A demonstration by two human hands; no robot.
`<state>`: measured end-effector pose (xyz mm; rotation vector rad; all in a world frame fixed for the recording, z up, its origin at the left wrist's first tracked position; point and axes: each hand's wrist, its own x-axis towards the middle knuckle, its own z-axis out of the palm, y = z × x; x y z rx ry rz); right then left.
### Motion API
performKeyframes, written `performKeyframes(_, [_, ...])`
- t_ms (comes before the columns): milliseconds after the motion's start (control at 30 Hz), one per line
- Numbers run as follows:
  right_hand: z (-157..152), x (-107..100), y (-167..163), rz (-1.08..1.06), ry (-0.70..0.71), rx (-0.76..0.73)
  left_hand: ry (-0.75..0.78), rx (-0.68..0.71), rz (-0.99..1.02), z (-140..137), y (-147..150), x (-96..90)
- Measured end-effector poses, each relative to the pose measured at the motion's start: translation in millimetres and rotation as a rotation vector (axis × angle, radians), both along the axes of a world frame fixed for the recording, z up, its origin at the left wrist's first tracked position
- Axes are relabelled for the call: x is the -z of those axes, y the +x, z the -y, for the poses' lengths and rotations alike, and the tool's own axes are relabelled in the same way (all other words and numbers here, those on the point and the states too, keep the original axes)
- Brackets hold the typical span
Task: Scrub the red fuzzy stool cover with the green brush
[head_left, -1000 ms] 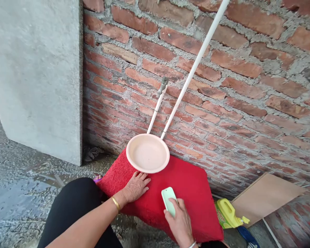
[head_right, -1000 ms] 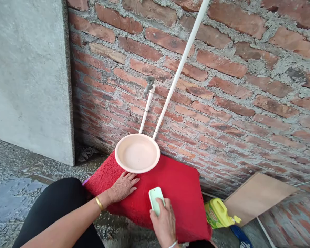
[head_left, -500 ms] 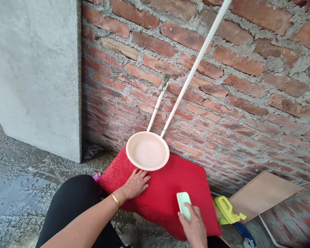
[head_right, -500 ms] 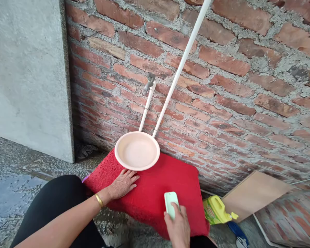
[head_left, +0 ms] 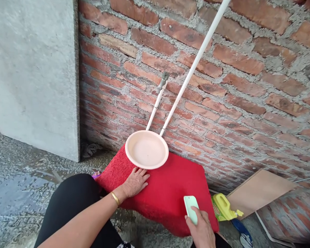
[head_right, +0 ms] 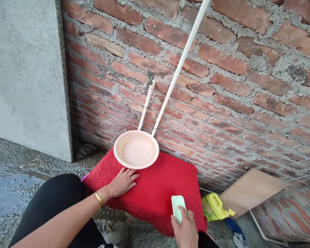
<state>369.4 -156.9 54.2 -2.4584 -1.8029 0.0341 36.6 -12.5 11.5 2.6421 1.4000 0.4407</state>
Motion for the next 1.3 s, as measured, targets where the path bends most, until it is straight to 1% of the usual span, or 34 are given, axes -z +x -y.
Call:
performKeyframes(100, [5,12,-38,-0.092,0.052,-0.155,0.002,-0.009,-0.016,0,-1,0.3])
performKeyframes(167, [5,19,-64,-0.114,0.071,-0.252,0.010,-0.014,-0.025,0,-1,0.1])
performKeyframes(233, [5,24,-75,-0.108,0.072,-0.290,0.021,-0.017,-0.032,0,0,-0.3])
performKeyframes(300, [8,25,-64,-0.088,0.064,-0.270,0.027,-0.017,-0.033,-1,0,-0.3])
performKeyframes(367, [14,24,-34,-0.061,0.051,-0.220,0.027,-0.015,-0.029,-1,1,0.1])
performKeyframes(467, [26,21,16,-0.014,0.040,-0.103,0.024,-0.014,-0.021,-1,2,1.2])
performKeyframes(533, [32,19,30,-0.016,0.027,-0.047,0.023,-0.015,-0.022,0,2,2.0])
performKeyframes(567, [32,18,28,-0.030,0.027,-0.041,0.022,-0.016,-0.022,0,1,2.4])
performKeyframes(633, [28,16,6,-0.066,0.050,-0.064,0.027,-0.018,-0.019,0,1,3.3])
performKeyframes(700, [18,12,-33,-0.096,0.067,-0.125,0.038,-0.021,-0.016,0,0,4.1])
performKeyframes(800, [-1,1,-95,-0.144,0.031,-0.257,0.054,-0.018,-0.013,1,-2,5.1])
performKeyframes(867, [-11,-5,-119,-0.172,0.007,-0.326,0.061,-0.016,-0.015,1,-2,5.6])
performKeyframes(900, [-13,-7,-122,-0.174,0.001,-0.334,0.062,-0.017,-0.016,1,-3,5.9])
performKeyframes(933, [-15,-7,-119,-0.169,-0.005,-0.326,0.062,-0.019,-0.016,1,-2,6.4])
performKeyframes(1000, [-11,-3,-96,-0.140,-0.017,-0.257,0.062,-0.022,-0.012,1,-2,7.6])
performKeyframes(1133, [9,3,-14,-0.052,-0.018,-0.040,0.064,-0.023,-0.006,0,-1,9.1])
performKeyframes(1200, [20,2,16,-0.029,-0.019,0.030,0.064,-0.023,-0.004,0,-1,9.0])
performKeyframes(1233, [24,2,22,-0.030,-0.013,0.046,0.065,-0.022,-0.002,0,-1,8.9])
performKeyframes(1300, [28,3,16,-0.056,0.013,0.031,0.074,-0.021,0.004,0,-2,9.5])
